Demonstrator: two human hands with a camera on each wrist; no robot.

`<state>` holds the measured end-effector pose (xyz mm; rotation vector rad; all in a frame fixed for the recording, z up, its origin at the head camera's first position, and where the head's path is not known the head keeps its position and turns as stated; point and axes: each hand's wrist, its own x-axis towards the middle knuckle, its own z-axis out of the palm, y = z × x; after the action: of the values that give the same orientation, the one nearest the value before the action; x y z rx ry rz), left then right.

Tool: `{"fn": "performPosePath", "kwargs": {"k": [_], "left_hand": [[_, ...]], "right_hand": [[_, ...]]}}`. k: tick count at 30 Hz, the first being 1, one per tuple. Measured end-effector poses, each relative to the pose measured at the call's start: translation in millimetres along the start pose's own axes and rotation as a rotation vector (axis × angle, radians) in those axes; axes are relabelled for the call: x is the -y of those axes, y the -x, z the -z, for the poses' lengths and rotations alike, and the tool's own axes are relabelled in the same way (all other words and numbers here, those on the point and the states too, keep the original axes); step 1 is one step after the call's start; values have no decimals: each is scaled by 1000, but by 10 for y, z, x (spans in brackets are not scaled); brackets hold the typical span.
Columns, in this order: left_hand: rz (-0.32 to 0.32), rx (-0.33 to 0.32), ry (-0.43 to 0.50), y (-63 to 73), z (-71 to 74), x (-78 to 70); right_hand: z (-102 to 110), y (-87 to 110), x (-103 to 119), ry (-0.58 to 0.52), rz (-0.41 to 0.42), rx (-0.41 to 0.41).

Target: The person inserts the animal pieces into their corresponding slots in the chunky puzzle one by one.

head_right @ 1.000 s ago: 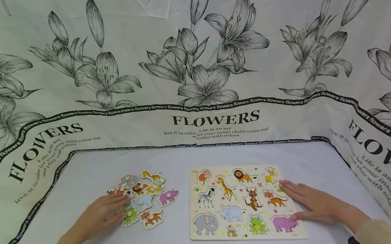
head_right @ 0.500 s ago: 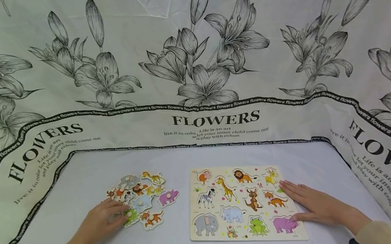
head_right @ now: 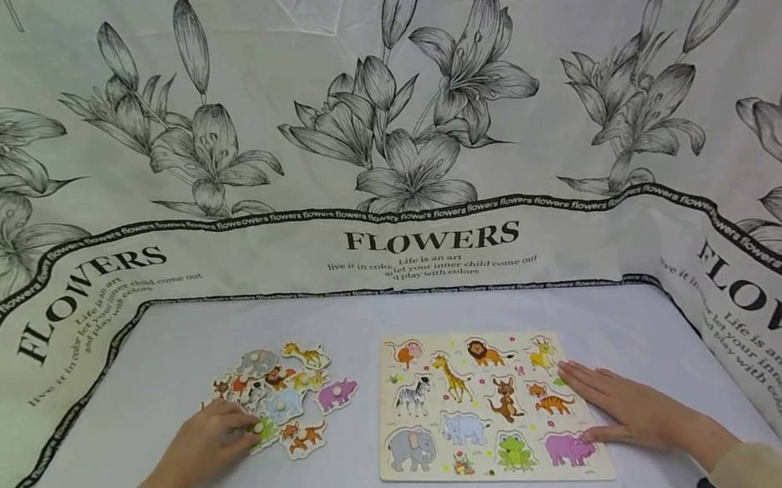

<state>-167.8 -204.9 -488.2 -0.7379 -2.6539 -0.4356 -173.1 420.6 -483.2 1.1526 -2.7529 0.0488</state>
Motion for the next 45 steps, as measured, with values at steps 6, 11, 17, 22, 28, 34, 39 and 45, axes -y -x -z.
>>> {"fn": "performPosePath", "kwargs": {"k": [6, 11, 17, 22, 28, 34, 39, 45], "left_hand": [[26, 21, -14, -12, -5, -22], [48, 26, -23, -28, -13, -48], [73, 27, -37, -50, -18, -69], [72, 30, -35, -48, -11, -73], [63, 28, -50, -40, 14, -81], [31, -11, -55, -29, 49, -92], [-29, -62, -57, -38, 54, -98], [-131, -154, -42, -60, 43, -104]], "right_hand": [[-17, 14, -6, 17, 8, -8], [-28, 19, -8, 9, 19, -19], [-34, 9, -17, 4, 30, -15], [-24, 3, -17, -6, 24, -22], [-19, 8, -4, -6, 28, -29], [-14, 8, 3, -14, 8, -19], [-10, 11, 4, -15, -18, -8], [-9, 18, 8, -14, -17, -15]]}}
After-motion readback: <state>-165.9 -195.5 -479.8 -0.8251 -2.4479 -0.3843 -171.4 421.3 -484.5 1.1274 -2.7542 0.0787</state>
